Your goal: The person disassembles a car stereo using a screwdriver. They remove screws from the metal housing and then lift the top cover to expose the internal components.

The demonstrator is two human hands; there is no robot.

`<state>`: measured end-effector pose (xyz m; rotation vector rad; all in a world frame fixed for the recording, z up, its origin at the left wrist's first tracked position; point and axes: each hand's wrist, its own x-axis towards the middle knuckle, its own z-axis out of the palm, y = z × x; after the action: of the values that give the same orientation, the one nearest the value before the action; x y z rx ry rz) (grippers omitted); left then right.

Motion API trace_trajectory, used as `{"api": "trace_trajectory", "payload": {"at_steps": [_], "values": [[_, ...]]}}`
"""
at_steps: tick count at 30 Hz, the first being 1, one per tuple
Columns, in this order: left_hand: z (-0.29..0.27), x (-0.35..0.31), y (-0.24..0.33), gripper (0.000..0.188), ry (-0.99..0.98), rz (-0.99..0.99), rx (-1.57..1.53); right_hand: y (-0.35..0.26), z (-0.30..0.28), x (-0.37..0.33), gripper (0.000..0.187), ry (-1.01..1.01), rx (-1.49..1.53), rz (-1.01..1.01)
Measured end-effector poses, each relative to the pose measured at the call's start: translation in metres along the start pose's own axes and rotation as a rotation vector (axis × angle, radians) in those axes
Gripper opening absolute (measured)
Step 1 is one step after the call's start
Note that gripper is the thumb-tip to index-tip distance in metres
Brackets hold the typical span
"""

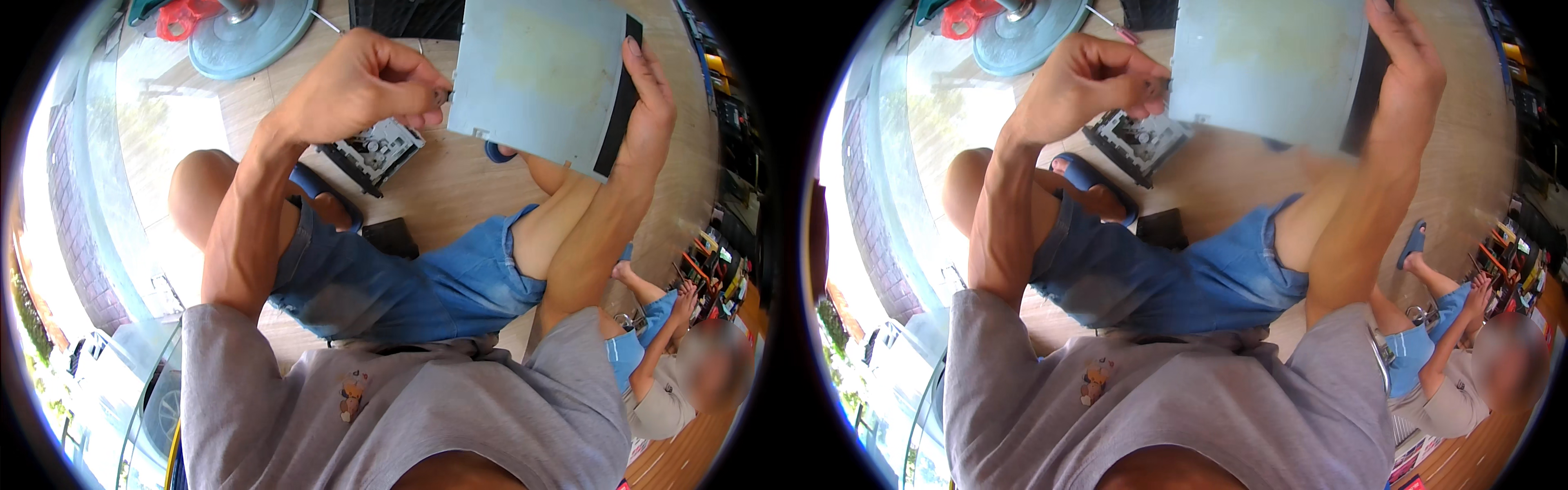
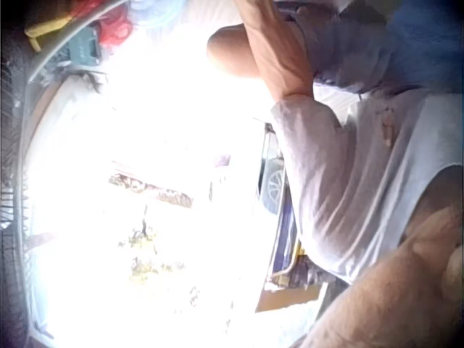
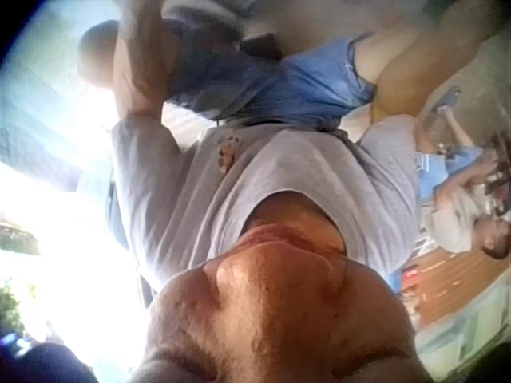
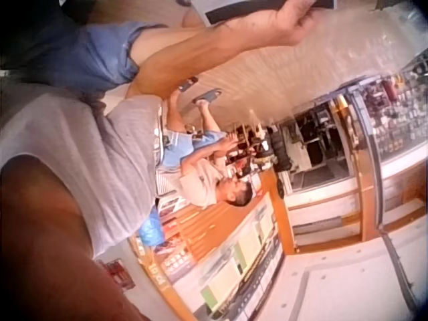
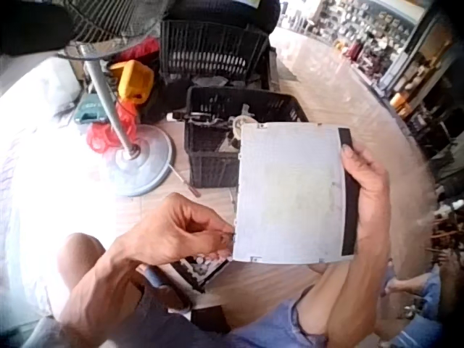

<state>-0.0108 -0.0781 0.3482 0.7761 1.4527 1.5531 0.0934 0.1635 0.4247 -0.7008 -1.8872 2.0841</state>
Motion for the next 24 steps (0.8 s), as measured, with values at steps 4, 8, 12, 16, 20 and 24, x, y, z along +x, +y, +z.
{"api": "trace_trajectory", "payload": {"at_steps": [4,8,12,16,20,24], "values": [[0.001,0.003,0.003,0.023,0.009,-0.144,-0.070,-0.002,0.003,-0.002,0.042,0.011,0.006,0.016],[-0.006,-0.001,0.002,0.018,0.052,-0.147,-0.118,0.002,0.009,-0.005,0.043,0.002,0.018,0.028],[-0.008,-0.006,0.002,0.019,0.056,-0.122,-0.145,0.002,0.013,-0.009,0.043,0.007,0.024,0.044],[-0.006,-0.008,0.013,0.017,0.033,-0.115,-0.150,0.003,0.015,-0.010,0.044,0.018,0.033,0.054],[-0.005,0.001,0.006,0.018,0.001,-0.073,-0.190,0.000,0.015,-0.008,0.044,0.032,0.033,0.055],[-0.002,0.005,0.005,0.022,0.038,-0.055,-0.218,0.002,0.018,-0.007,0.045,0.023,0.029,0.071]]}}
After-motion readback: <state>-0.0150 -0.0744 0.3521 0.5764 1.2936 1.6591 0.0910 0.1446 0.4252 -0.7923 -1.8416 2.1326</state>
